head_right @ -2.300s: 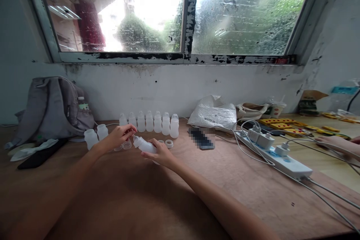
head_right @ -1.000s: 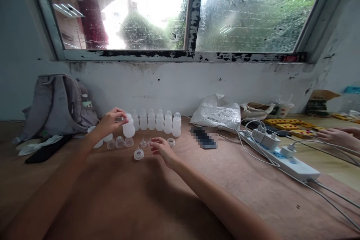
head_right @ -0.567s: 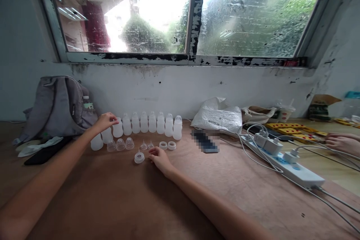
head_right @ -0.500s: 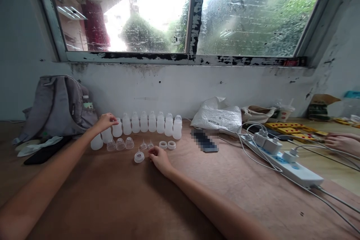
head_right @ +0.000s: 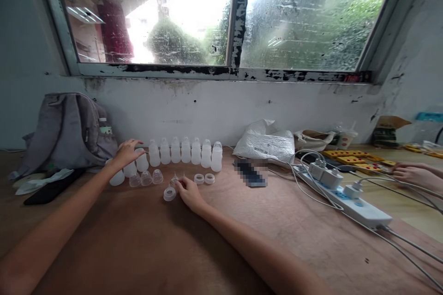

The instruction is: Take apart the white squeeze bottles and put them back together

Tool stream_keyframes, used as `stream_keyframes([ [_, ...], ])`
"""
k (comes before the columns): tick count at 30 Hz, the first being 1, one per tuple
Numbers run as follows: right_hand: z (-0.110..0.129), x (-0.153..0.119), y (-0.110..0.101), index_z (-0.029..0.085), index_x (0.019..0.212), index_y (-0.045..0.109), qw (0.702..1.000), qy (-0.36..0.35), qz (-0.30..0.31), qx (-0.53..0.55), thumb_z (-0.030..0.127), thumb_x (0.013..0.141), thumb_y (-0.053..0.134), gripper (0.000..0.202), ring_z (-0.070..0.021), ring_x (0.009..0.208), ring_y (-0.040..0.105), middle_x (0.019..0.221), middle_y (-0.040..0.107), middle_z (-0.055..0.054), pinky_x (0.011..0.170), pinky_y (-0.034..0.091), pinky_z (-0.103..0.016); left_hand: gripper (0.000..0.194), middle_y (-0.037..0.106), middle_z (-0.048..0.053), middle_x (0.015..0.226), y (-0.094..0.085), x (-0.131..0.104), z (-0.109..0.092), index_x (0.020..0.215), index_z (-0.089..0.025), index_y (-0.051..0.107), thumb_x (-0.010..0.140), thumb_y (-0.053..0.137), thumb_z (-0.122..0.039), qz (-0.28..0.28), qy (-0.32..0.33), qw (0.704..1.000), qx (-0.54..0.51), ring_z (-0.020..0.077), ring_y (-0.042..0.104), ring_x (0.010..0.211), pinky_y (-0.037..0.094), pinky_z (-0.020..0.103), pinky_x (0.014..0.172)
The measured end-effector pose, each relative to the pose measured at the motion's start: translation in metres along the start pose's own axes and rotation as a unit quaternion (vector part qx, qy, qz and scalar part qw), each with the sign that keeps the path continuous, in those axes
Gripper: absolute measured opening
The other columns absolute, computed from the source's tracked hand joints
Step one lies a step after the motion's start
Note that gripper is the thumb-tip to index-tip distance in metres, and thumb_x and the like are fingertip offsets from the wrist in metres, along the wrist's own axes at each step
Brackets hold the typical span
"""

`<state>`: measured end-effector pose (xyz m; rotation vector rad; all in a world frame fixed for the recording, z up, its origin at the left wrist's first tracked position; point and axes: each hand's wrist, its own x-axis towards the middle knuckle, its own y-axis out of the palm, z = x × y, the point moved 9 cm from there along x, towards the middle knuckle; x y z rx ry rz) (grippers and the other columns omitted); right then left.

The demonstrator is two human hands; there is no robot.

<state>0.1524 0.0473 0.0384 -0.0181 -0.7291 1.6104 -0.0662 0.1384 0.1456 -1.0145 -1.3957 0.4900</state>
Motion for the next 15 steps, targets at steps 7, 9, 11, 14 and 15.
stream_keyframes([
  [7,0.017,0.000,0.018,0.018,0.080,0.051,0.988,-0.088,0.035,-0.121,0.032,0.071,0.057,0.018,-0.0101,0.054,0.046,0.058,0.050,0.004,0.052,0.033,-0.020,0.019,0.054,0.003,0.085,0.004,-0.090,-0.098,0.096,-0.019,0.046,0.078,0.041,-0.018,-0.032,0.119,0.968,-0.217,0.0156,0.053,0.079,0.043,0.029,0.075],
  [9,0.013,0.002,0.018,0.018,0.075,0.048,0.989,-0.087,0.034,-0.113,0.029,0.074,0.052,0.012,-0.0097,0.053,0.045,0.057,0.049,0.004,0.050,0.032,-0.020,0.024,0.053,0.003,0.089,0.020,-0.114,-0.111,0.097,-0.019,0.045,0.073,0.046,-0.016,-0.004,0.109,0.962,-0.249,0.0156,0.052,0.080,0.044,0.029,0.075],
  [11,0.011,0.004,0.016,0.018,0.071,0.046,0.992,-0.088,0.031,-0.090,0.027,0.077,0.048,0.011,-0.0097,0.053,0.046,0.057,0.050,0.003,0.050,0.032,-0.020,0.032,0.052,0.005,0.097,0.033,-0.128,-0.115,0.101,-0.019,0.043,0.069,0.052,-0.017,0.010,0.092,0.958,-0.272,0.0166,0.052,0.085,0.044,0.030,0.077],
  [14,0.010,0.003,0.014,0.018,0.068,0.043,0.993,-0.094,0.030,-0.070,0.026,0.078,0.045,0.013,-0.0101,0.054,0.046,0.059,0.051,0.003,0.051,0.033,-0.020,0.038,0.052,0.005,0.100,0.042,-0.134,-0.115,0.103,-0.020,0.043,0.068,0.057,-0.024,0.026,0.086,0.956,-0.279,0.0187,0.051,0.090,0.043,0.033,0.080],
  [15,0.011,0.002,0.014,0.018,0.068,0.043,0.992,-0.099,0.032,-0.070,0.025,0.078,0.044,0.012,-0.0102,0.055,0.046,0.060,0.051,0.003,0.051,0.033,-0.020,0.036,0.054,0.005,0.098,0.043,-0.134,-0.115,0.102,-0.020,0.045,0.069,0.057,-0.027,0.032,0.090,0.957,-0.274,0.0192,0.051,0.090,0.042,0.034,0.080],
])
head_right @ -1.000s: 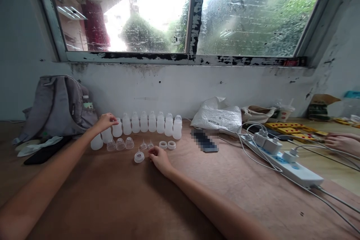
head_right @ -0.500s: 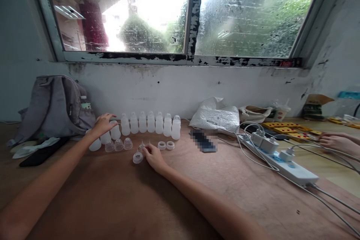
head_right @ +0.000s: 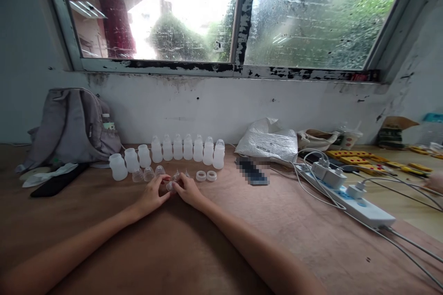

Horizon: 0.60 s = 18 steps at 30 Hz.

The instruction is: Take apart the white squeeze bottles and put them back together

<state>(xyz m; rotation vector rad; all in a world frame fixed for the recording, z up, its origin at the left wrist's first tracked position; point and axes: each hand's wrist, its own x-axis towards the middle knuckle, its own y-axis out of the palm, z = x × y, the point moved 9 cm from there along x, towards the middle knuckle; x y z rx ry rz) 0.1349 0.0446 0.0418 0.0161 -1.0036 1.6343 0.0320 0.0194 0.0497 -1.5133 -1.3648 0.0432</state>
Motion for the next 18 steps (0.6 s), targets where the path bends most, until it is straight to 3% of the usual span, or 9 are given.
stream_keyframes([
  [8,0.004,0.000,0.003,0.018,0.072,0.047,1.000,-0.010,0.009,-0.012,0.012,0.071,0.042,0.007,-0.0106,0.057,0.047,0.061,0.051,0.002,0.054,0.034,-0.020,0.025,0.057,0.003,0.083,0.003,0.001,0.003,0.085,-0.020,0.052,0.068,0.058,-0.037,0.023,-0.016,1.000,0.011,0.0178,0.054,0.077,0.042,0.030,0.070],
  [15,-0.006,-0.003,0.001,0.018,0.076,0.050,0.991,0.085,0.032,0.095,0.013,0.071,0.038,0.013,-0.0090,0.042,0.045,0.050,0.048,0.005,0.046,0.036,-0.020,0.026,0.057,0.002,0.079,0.005,-0.002,0.015,0.081,-0.019,0.051,0.066,0.058,-0.040,0.038,-0.069,0.997,-0.008,0.0162,0.054,0.074,0.042,0.027,0.065],
  [18,-0.005,-0.004,-0.023,0.019,0.084,0.048,0.991,0.080,-0.066,0.082,0.021,0.076,0.040,0.012,-0.0101,0.046,0.049,0.058,0.053,0.003,0.048,0.039,-0.021,0.027,0.057,0.002,0.081,0.007,-0.002,0.018,0.081,-0.019,0.051,0.065,0.060,-0.039,0.051,-0.072,0.996,-0.008,0.0166,0.053,0.076,0.042,0.027,0.066],
])
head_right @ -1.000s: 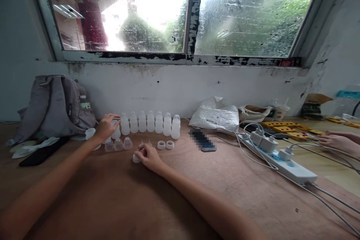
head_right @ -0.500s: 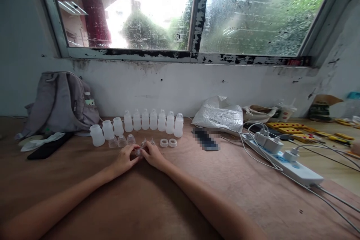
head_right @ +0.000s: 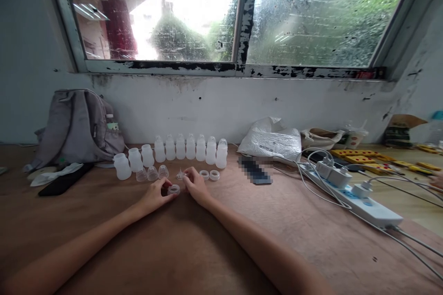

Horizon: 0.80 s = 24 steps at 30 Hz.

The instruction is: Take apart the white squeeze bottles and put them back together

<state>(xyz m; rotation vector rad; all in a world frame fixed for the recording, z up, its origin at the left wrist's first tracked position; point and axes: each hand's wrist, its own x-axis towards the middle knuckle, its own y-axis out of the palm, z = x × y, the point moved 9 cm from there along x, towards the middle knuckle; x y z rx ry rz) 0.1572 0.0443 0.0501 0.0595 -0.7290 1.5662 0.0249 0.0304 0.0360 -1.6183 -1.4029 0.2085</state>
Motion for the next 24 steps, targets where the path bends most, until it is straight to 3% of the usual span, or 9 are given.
stream_keyframes([
  [4,0.001,0.005,-0.044,0.019,0.095,0.047,0.982,-0.062,-0.156,-0.081,0.026,0.076,0.045,0.020,-0.0150,0.073,0.056,0.084,0.059,-0.004,0.067,0.043,-0.027,0.026,0.056,0.003,0.083,0.000,-0.002,-0.009,0.083,-0.020,0.050,0.066,0.058,-0.038,0.004,0.030,0.999,0.044,0.0177,0.052,0.077,0.041,0.030,0.070],
  [7,-0.015,0.013,-0.065,0.017,0.098,0.047,0.970,-0.069,-0.184,-0.143,0.023,0.076,0.045,0.023,-0.0177,0.084,0.056,0.089,0.060,-0.007,0.076,0.040,-0.031,0.022,0.056,0.004,0.084,-0.003,-0.007,-0.024,0.084,-0.019,0.050,0.071,0.054,-0.037,-0.006,0.085,0.991,0.099,0.0195,0.051,0.080,0.039,0.033,0.075],
  [11,-0.026,0.019,-0.068,0.017,0.097,0.051,0.954,-0.101,-0.146,-0.242,0.022,0.077,0.046,0.021,-0.0189,0.089,0.054,0.091,0.061,-0.007,0.082,0.035,-0.034,0.019,0.057,0.005,0.084,-0.005,-0.013,-0.037,0.084,-0.019,0.051,0.074,0.051,-0.035,-0.016,0.133,0.980,0.145,0.0212,0.050,0.082,0.038,0.036,0.078],
  [18,-0.023,0.015,-0.031,0.020,0.100,0.056,0.920,-0.159,-0.006,-0.358,0.020,0.079,0.045,0.024,-0.0195,0.090,0.048,0.093,0.058,-0.007,0.081,0.032,-0.032,0.020,0.056,0.005,0.084,-0.005,-0.013,-0.035,0.084,-0.018,0.051,0.075,0.051,-0.036,-0.014,0.129,0.981,0.142,0.0207,0.050,0.081,0.038,0.035,0.076],
  [24,-0.023,0.013,-0.028,0.019,0.096,0.057,0.901,-0.159,0.003,-0.403,0.018,0.078,0.045,0.022,-0.0198,0.089,0.045,0.091,0.054,-0.007,0.078,0.032,-0.031,0.019,0.056,0.004,0.084,-0.004,-0.013,-0.035,0.084,-0.019,0.050,0.075,0.050,-0.035,-0.008,0.126,0.982,0.140,0.0202,0.050,0.082,0.038,0.035,0.077],
])
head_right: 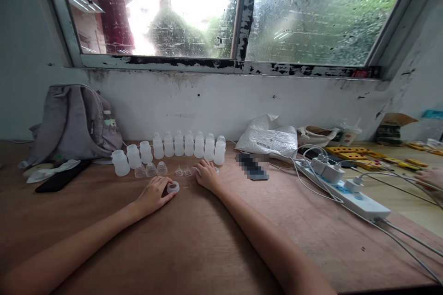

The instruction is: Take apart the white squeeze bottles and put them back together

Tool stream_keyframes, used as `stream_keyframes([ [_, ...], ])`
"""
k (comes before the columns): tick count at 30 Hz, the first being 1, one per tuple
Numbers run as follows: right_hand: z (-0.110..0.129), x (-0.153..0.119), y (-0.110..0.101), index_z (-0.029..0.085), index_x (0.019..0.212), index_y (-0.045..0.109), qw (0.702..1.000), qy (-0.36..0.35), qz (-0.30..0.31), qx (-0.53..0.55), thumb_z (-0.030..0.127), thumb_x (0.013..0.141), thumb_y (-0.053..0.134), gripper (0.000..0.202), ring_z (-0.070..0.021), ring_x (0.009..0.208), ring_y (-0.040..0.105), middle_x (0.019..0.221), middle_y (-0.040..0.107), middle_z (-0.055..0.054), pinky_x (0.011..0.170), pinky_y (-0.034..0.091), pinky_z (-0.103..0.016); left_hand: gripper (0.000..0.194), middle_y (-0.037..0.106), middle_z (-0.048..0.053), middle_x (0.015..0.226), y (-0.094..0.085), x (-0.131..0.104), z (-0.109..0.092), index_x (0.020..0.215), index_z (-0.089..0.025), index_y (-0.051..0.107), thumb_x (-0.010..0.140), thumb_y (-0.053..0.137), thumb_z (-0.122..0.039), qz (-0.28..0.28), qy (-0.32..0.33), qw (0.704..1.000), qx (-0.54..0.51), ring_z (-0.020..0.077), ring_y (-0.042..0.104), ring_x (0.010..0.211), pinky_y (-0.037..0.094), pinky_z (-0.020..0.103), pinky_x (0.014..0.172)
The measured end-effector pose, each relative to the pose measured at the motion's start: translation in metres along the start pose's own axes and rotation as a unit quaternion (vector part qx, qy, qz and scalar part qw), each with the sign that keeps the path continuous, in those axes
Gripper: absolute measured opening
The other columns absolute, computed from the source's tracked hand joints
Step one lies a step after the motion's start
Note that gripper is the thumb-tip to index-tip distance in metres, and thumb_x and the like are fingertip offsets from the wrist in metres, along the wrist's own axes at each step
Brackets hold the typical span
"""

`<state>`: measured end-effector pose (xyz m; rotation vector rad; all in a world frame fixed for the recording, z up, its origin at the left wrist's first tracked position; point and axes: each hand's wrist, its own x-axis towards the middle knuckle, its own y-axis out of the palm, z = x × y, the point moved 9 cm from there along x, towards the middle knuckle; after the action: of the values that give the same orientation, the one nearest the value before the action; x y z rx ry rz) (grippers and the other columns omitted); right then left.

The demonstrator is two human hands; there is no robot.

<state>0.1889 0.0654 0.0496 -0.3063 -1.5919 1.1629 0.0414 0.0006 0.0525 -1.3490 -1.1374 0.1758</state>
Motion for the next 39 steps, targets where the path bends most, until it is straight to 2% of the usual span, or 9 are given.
stream_keyframes([
  [11,0.000,0.000,0.005,0.017,0.089,0.058,0.999,0.008,0.033,-0.036,0.017,0.076,0.044,0.018,-0.0203,0.088,0.043,0.089,0.051,-0.008,0.078,0.029,-0.032,0.019,0.056,0.005,0.085,0.000,0.000,0.001,0.086,-0.019,0.050,0.075,0.050,-0.035,0.005,-0.001,1.000,0.003,0.0209,0.050,0.083,0.037,0.035,0.078],
  [20,0.003,0.000,0.009,0.018,0.093,0.056,0.998,-0.007,0.052,-0.024,0.016,0.075,0.045,0.021,-0.0208,0.091,0.042,0.091,0.051,-0.007,0.079,0.029,-0.032,0.019,0.056,0.005,0.085,0.002,0.000,0.000,0.086,-0.019,0.050,0.075,0.050,-0.035,0.004,0.002,1.000,-0.002,0.0209,0.050,0.083,0.038,0.035,0.078],
  [33,0.003,0.000,0.008,0.019,0.098,0.053,0.999,-0.007,0.048,-0.008,0.013,0.074,0.045,0.026,-0.0215,0.093,0.042,0.095,0.052,-0.007,0.080,0.029,-0.032,0.025,0.056,0.007,0.090,0.001,0.000,0.002,0.094,-0.019,0.049,0.075,0.049,-0.036,-0.003,0.001,1.000,-0.005,0.0218,0.051,0.085,0.039,0.036,0.080],
  [37,0.005,0.000,-0.005,0.018,0.103,0.051,1.000,-0.002,0.011,-0.002,0.017,0.076,0.044,0.028,-0.0223,0.092,0.042,0.096,0.052,-0.008,0.081,0.029,-0.033,0.026,0.056,0.007,0.090,0.002,0.000,0.003,0.094,-0.019,0.048,0.075,0.050,-0.036,-0.001,-0.002,1.000,-0.004,0.0218,0.052,0.086,0.039,0.036,0.080],
  [39,0.015,-0.001,-0.015,0.017,0.106,0.050,1.000,-0.025,-0.010,0.007,0.019,0.079,0.041,0.028,-0.0223,0.091,0.042,0.096,0.052,-0.009,0.081,0.029,-0.034,0.028,0.056,0.006,0.089,0.004,0.000,0.006,0.096,-0.019,0.047,0.074,0.051,-0.037,0.003,-0.010,1.000,-0.016,0.0216,0.052,0.086,0.039,0.036,0.080],
])
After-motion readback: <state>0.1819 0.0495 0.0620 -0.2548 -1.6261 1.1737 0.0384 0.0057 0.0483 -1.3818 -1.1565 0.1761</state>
